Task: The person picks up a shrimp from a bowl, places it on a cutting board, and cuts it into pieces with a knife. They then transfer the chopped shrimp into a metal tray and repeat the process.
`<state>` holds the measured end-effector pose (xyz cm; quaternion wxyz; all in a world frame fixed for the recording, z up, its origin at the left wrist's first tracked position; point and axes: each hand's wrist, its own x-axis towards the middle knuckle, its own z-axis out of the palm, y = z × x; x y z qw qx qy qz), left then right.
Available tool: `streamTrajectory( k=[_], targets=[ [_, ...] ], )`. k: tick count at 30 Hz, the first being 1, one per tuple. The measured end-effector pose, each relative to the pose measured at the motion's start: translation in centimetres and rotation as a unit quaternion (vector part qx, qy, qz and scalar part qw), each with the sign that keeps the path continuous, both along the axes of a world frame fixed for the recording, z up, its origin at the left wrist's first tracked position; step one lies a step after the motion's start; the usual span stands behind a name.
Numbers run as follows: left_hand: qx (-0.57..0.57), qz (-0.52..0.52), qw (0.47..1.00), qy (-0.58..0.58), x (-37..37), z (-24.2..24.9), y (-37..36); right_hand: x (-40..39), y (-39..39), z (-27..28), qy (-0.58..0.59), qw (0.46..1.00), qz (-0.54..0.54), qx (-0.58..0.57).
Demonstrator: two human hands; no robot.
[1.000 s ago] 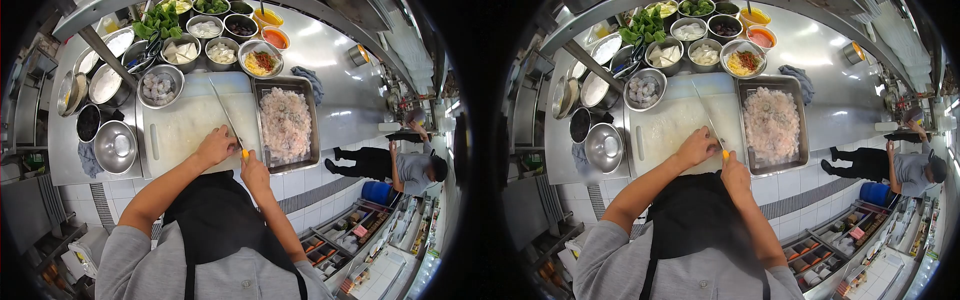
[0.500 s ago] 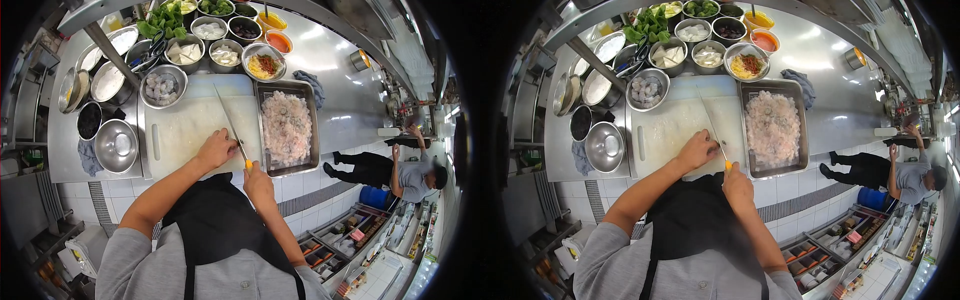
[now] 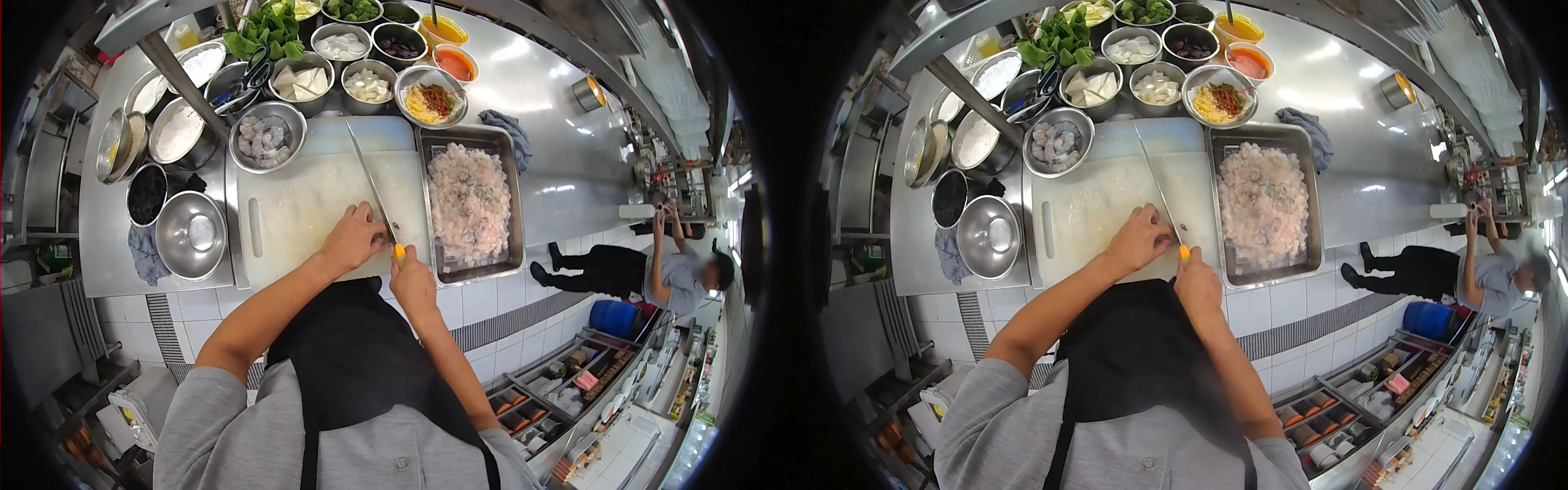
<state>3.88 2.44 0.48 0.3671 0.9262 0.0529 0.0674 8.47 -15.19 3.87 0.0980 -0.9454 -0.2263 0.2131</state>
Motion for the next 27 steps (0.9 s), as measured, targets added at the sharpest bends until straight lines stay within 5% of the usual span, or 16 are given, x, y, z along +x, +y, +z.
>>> streamTrajectory(
  k=[3,6,11,15,22,27],
  targets=[
    [0.045,0.012,0.994,-0.102,-0.2,1.1,0.1,0.6,0.0,1.0,0.016,1.000,0.008,-0.002],
    [0.072,-0.113,0.989,-0.061,0.2,0.0,1.6,0.4,-0.4,3.7,0.022,0.999,0.018,-0.021],
    [0.080,-0.159,0.984,-0.027,1.2,-0.1,2.6,-0.8,-1.2,5.9,0.036,0.997,0.010,-0.061],
    [0.081,-0.175,0.981,-0.038,1.6,0.2,2.7,0.1,1.0,0.5,0.003,1.000,-0.001,-0.005],
    [0.051,-0.155,0.986,-0.027,1.3,0.2,2.7,-0.6,-0.7,3.7,0.020,0.999,0.013,-0.048],
    [0.045,-0.146,0.987,-0.057,1.3,0.3,2.5,0.5,1.5,0.0,0.014,1.000,-0.001,-0.011]
  ],
)
